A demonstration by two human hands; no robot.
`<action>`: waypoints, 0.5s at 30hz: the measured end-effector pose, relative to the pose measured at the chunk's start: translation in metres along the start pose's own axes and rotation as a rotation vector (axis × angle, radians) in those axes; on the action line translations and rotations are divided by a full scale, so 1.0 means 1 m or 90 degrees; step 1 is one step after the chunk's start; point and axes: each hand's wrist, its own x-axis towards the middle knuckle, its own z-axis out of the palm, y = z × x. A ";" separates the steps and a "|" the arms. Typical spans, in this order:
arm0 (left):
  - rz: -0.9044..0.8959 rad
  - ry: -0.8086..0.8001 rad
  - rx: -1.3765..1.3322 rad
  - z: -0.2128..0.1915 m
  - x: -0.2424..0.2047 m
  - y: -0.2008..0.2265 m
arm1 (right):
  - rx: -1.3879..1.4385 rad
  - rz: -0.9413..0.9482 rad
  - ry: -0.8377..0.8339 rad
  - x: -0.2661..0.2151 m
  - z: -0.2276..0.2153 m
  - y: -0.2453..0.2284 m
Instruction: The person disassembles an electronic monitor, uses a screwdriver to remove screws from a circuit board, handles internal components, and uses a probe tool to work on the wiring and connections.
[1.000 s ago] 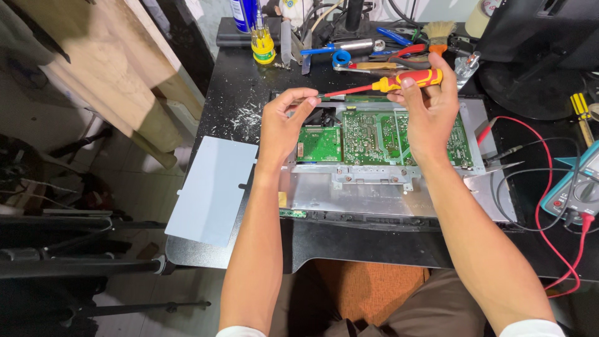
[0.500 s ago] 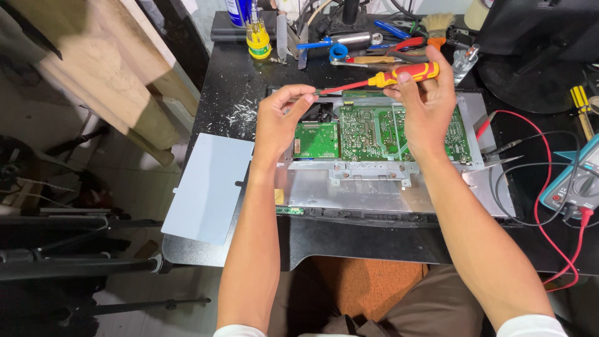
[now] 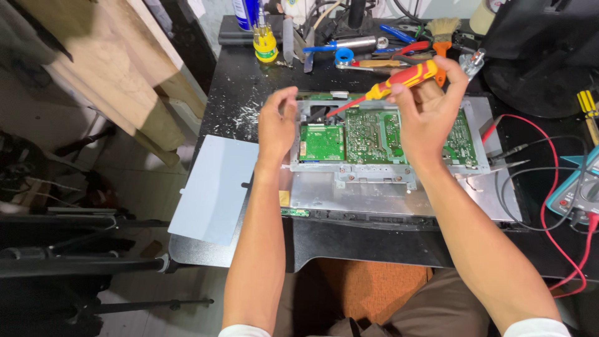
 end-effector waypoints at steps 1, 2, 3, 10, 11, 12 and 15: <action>0.001 0.002 0.002 0.001 0.000 -0.006 | -0.003 -0.007 -0.019 0.000 0.005 -0.001; -0.080 -0.027 -0.059 0.004 0.001 -0.011 | -0.001 -0.009 -0.020 0.001 0.010 -0.001; -0.161 -0.058 -0.119 0.006 0.002 -0.015 | -0.032 -0.055 -0.054 0.003 0.015 -0.002; -0.212 -0.058 -0.240 0.002 0.003 -0.024 | -0.178 -0.178 -0.131 0.027 0.060 -0.011; -0.220 -0.067 -0.264 0.002 0.004 -0.024 | -0.176 -0.179 -0.133 0.031 0.068 -0.012; -0.229 -0.077 -0.289 0.002 0.004 -0.023 | -0.189 -0.190 -0.143 0.034 0.074 -0.012; -0.242 -0.084 -0.301 0.001 0.004 -0.022 | -0.226 -0.213 -0.163 0.038 0.088 -0.014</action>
